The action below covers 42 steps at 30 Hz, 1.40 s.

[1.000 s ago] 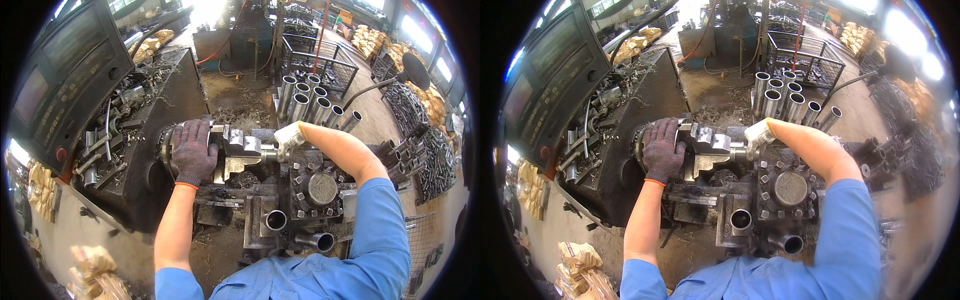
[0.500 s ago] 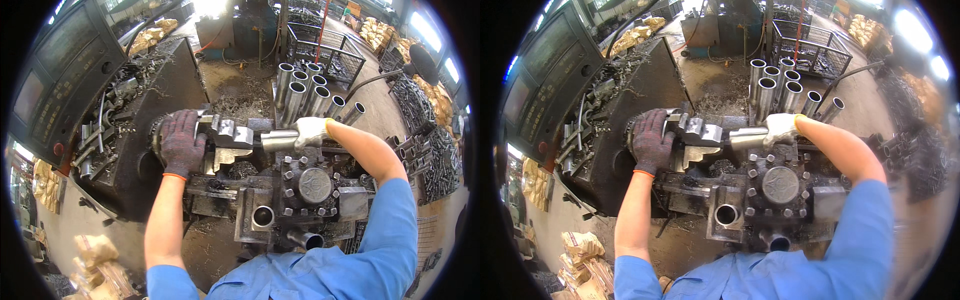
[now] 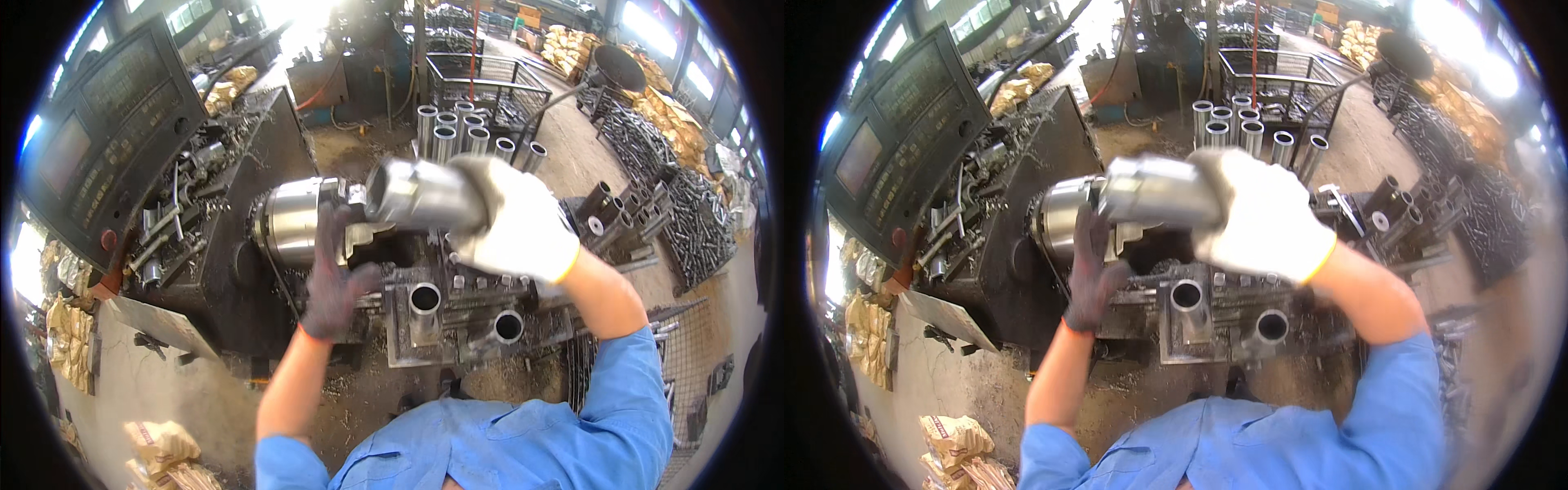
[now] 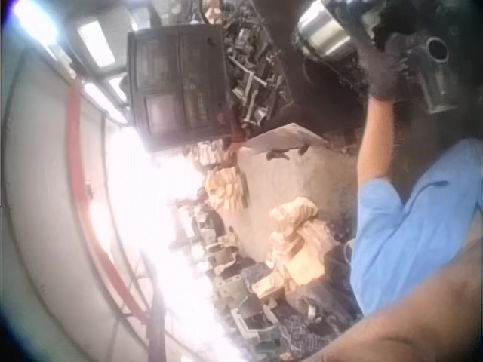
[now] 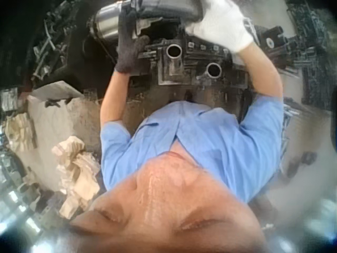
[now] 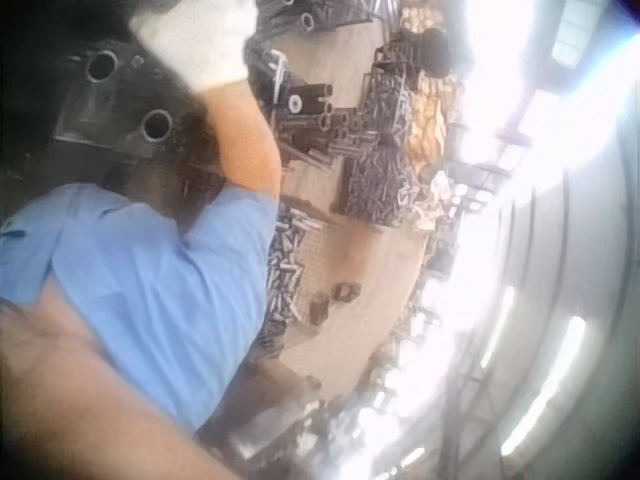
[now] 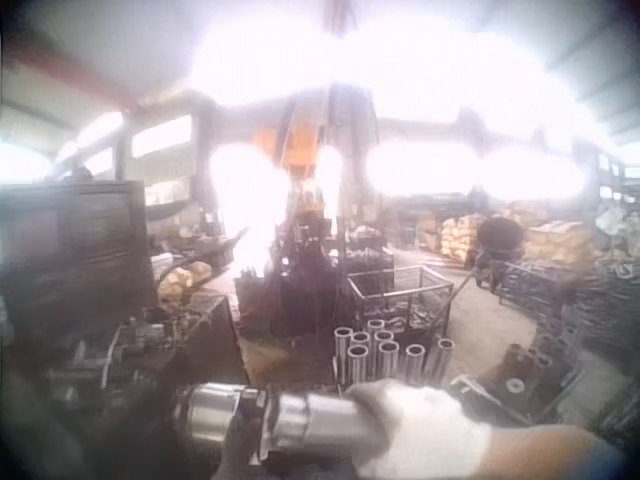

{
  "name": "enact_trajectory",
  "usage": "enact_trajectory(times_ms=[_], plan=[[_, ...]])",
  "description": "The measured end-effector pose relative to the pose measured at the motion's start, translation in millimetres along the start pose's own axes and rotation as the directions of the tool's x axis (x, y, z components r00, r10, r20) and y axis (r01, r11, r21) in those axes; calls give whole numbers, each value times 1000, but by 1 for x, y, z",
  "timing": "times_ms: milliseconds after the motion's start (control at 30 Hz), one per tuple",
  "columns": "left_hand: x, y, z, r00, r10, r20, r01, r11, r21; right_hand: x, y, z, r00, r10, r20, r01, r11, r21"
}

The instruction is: The person repeatedly loads cylindrical metal parts into a lathe chuck, operates the machine, and removes the finished parts. They place the processed parts into a wire basket nearby. The cycle of loading, machining, and unloading is repeated throughout the clip.

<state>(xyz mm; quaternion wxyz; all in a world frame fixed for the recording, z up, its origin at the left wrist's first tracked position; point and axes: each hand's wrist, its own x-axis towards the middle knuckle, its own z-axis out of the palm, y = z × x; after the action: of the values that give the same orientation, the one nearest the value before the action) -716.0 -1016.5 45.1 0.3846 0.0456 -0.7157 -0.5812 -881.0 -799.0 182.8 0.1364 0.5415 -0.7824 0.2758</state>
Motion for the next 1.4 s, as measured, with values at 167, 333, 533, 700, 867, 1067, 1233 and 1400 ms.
enact_trajectory(times_ms=[167,333,533,700,867,1067,1233,1400], plan=[[-137,35,24,915,-335,-226,144,794,-591,-93,-79,57,860,29,509,-149,969,197],[-159,-29,22,508,-857,-89,538,396,-744,-168,-56,150,589,342,733,-543,839,45],[-214,-80,34,495,-867,-48,463,310,-830,-232,-9,206,411,226,883,-701,698,148],[-222,-70,15,583,-804,118,475,219,-852,-231,-17,153,574,61,816,-602,707,371],[-197,-36,24,603,-798,-7,591,452,-668,-237,26,27,733,327,596,-677,435,594],[-135,-58,73,965,-225,-137,254,929,269,-210,176,36,731,681,44,-497,487,718],[-102,-76,85,988,-109,-114,154,819,553,-204,181,52,583,806,100,-756,494,429],[-100,-76,37,892,-364,-268,326,929,-175,-214,55,-19,753,656,54,-649,754,-102]])
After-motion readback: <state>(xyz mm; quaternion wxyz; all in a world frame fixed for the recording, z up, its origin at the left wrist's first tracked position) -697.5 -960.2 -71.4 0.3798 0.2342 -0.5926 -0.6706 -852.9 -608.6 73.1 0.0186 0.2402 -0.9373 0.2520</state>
